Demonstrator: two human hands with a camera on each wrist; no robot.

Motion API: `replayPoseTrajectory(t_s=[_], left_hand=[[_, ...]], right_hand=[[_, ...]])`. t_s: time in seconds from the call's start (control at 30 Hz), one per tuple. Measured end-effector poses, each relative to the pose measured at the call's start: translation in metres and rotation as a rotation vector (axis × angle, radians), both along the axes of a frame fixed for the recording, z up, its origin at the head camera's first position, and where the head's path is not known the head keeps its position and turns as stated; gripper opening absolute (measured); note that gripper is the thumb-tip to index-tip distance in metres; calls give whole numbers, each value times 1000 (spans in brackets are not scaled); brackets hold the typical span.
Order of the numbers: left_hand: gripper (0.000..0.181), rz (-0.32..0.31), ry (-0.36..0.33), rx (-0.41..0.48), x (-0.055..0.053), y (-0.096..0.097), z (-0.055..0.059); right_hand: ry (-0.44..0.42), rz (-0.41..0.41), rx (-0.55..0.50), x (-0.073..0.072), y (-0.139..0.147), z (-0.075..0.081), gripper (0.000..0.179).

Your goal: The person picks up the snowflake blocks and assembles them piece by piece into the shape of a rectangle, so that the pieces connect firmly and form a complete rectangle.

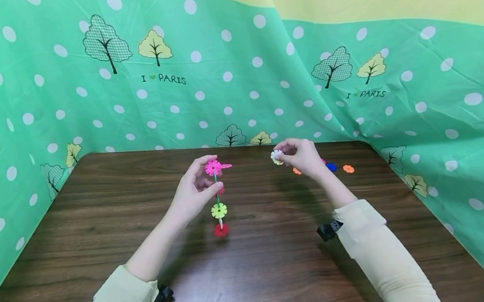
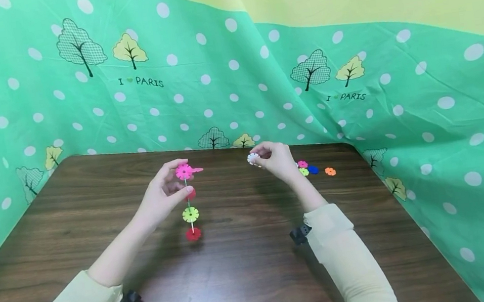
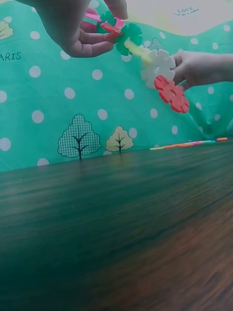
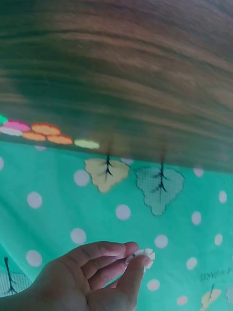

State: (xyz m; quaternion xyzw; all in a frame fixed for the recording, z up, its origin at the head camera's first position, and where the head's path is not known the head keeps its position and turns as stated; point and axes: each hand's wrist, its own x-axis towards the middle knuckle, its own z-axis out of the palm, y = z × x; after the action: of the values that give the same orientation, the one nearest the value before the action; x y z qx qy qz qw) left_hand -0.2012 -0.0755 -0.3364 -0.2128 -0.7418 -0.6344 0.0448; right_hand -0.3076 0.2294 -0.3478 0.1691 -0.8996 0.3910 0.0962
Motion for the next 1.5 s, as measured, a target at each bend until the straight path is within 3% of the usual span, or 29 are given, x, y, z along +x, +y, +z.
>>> replayPoseTrajectory(t_s=[0.57,0.87,1.1,1.4,1.5], left_hand=[[55,29,27,-37,2,3,1],[55,5,43,10,1,4,-1],[54,13,70,2,0,5,-2],[53,-11,67,15,7,6,3],[54,-17,68,18,4,7,-2]], right_hand=[[111,14,-157,30,-23,27,25],[132,49,-209,43,-35,33,23],[84,113,-280,79,-59,58,19],[15,178,-348,86,-73,54,16],[-6,193,-354,87,-78,53,15]])
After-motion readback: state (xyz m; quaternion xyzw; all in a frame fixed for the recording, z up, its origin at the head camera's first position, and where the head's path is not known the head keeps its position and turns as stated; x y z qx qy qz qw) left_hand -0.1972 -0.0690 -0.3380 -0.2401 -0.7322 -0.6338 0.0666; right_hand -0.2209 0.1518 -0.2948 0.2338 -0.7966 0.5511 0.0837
